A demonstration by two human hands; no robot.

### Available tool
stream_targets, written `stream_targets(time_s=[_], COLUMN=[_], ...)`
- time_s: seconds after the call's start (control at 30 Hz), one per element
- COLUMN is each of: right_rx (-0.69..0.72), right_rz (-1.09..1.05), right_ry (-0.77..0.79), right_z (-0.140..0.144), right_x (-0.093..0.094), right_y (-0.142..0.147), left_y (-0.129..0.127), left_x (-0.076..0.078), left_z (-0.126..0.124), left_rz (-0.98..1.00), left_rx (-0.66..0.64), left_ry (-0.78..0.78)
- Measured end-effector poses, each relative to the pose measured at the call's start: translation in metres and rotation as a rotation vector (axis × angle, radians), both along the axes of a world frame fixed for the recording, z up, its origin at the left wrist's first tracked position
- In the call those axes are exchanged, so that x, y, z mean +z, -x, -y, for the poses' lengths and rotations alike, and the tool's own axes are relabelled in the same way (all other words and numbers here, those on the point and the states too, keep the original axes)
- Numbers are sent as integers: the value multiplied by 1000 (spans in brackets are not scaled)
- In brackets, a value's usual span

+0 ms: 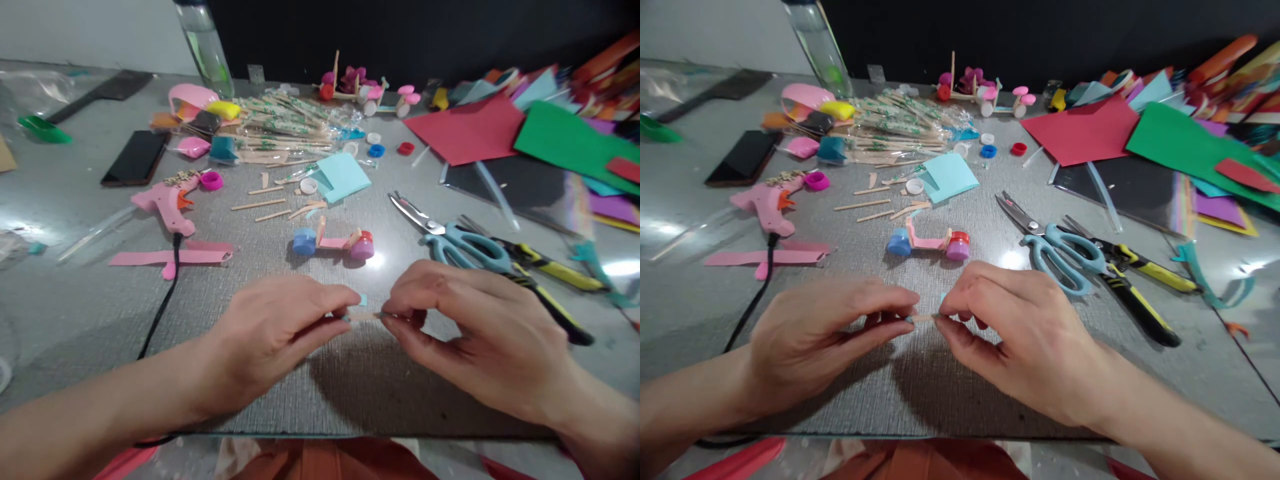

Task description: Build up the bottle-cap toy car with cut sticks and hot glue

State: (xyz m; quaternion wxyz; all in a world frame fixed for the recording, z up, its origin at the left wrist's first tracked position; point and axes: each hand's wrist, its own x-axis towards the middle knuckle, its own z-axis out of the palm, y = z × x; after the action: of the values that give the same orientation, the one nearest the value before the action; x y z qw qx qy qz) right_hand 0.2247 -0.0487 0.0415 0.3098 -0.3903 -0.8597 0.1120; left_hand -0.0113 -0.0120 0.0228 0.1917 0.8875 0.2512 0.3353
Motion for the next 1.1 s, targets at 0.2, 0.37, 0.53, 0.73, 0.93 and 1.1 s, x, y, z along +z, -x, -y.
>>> stream_targets(time_s=[0.2, 0.37, 0.53, 0.73, 0.93, 1.1], right_rx=[-38, -76, -90, -103, -101, -41], right_rz=[-51, -119, -153, -242, -282, -252], right_ry=[93, 177, 251, 346, 293, 166], right_z=[-2, -2, -1, -1, 0, 0], right_x=[1, 2, 1, -3, -7, -9], right_y=[3, 3, 2, 3, 8, 8], left_y=[1, 1, 2, 2, 0, -2], left_x=[-1, -8, -8, -2, -3, -5], left_z=[-1, -4, -4, -3, -2, -1], left_rz=[-46, 45, 53, -54, 1, 113], left_rx=[32, 24, 24, 14, 17, 53], left_ry=[-109, 72, 82, 27, 134, 323])
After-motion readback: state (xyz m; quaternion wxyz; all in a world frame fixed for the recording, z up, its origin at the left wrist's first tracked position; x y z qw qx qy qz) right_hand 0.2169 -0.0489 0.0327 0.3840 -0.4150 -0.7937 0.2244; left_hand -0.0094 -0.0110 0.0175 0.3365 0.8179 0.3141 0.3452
